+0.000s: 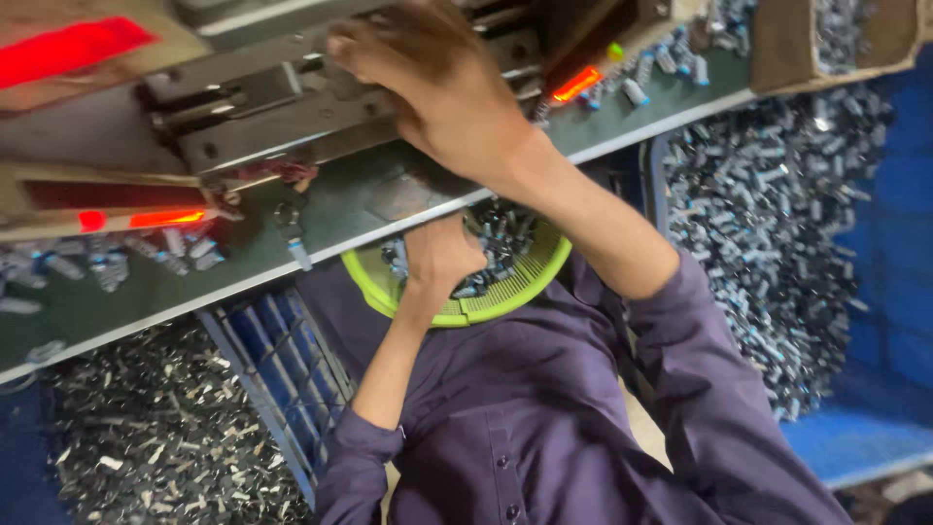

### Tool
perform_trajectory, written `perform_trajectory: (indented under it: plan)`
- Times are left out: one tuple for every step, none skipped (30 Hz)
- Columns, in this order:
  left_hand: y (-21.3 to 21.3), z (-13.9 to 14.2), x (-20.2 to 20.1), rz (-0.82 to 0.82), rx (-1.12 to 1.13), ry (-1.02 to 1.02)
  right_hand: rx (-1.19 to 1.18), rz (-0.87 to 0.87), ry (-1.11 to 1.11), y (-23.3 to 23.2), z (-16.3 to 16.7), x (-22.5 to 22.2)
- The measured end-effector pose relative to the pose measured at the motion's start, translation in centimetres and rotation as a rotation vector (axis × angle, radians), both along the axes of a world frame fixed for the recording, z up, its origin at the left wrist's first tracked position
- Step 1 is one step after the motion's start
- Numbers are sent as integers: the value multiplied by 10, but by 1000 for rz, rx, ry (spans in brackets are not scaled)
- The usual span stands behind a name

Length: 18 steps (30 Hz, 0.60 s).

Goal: The person assembles small keychain components by hand, picking parts from a green basket and inserting them into a machine. They repeatedly transfer finished keychains into a blue bin and occasionally use a phone flashlight to inspect the work area.

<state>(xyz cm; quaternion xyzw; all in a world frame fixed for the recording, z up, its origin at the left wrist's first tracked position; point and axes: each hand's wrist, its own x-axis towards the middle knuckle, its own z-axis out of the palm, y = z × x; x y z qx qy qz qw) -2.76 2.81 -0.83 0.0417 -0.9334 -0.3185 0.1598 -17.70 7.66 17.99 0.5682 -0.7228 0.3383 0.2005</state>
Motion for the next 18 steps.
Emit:
perform_trajectory:
  plan:
    - [-4, 5, 6, -2, 31, -14, 21, -40, 78, 6, 3, 7]
    - [-8, 10, 12, -6, 65, -32, 44, -84, 154, 24, 6, 22]
    - [-14, 15, 18, -12, 135, -45, 148, -62, 78, 40, 3, 38]
    - [-19, 20, 27, -7, 213, -61, 260, -26, 0, 53, -4, 51]
    - [-23, 25, 37, 4, 296, -79, -98, 149, 8, 61, -18, 62]
    - [-26, 33, 50, 29, 442, -128, -108, 159, -55, 63, -38, 76]
    - [-29, 40, 62, 43, 584, -167, -121, 158, -109, 66, -56, 89]
    - [-34, 48, 71, 44, 720, -200, 16, 114, -208, 71, -71, 100]
    - [-37, 55, 80, 56, 890, -212, 154, 64, -303, 75, -83, 112]
    - [-38, 64, 89, 64, 1062, -227, 151, 23, -556, 79, -94, 125]
    - [-39, 71, 93, 75, 1238, -247, 149, -21, -812, 82, -102, 138]
    - [-39, 77, 95, 59, 1290, -197, 146, -67, -1076, 84, -110, 150]
    - [-38, 83, 96, 40, 1341, -150, 103, -127, -1172, 86, -117, 160]
    - [-38, 88, 96, 18, 1390, -98, 58, -187, -1263, 87, -122, 167]
    - [-36, 93, 94, 10, 1377, -47, 10, -246, -1345, 88, -126, 172]
    - [-36, 97, 92, -6, 1362, 9, -39, -255, -1249, 90, -129, 173]
    - [-36, 101, 89, -21, 1346, 64, -87, -263, -1152, 90, -132, 172]
    - [-36, 104, 86, -58, 1371, 97, -130, -268, -1060, 90, -133, 170]
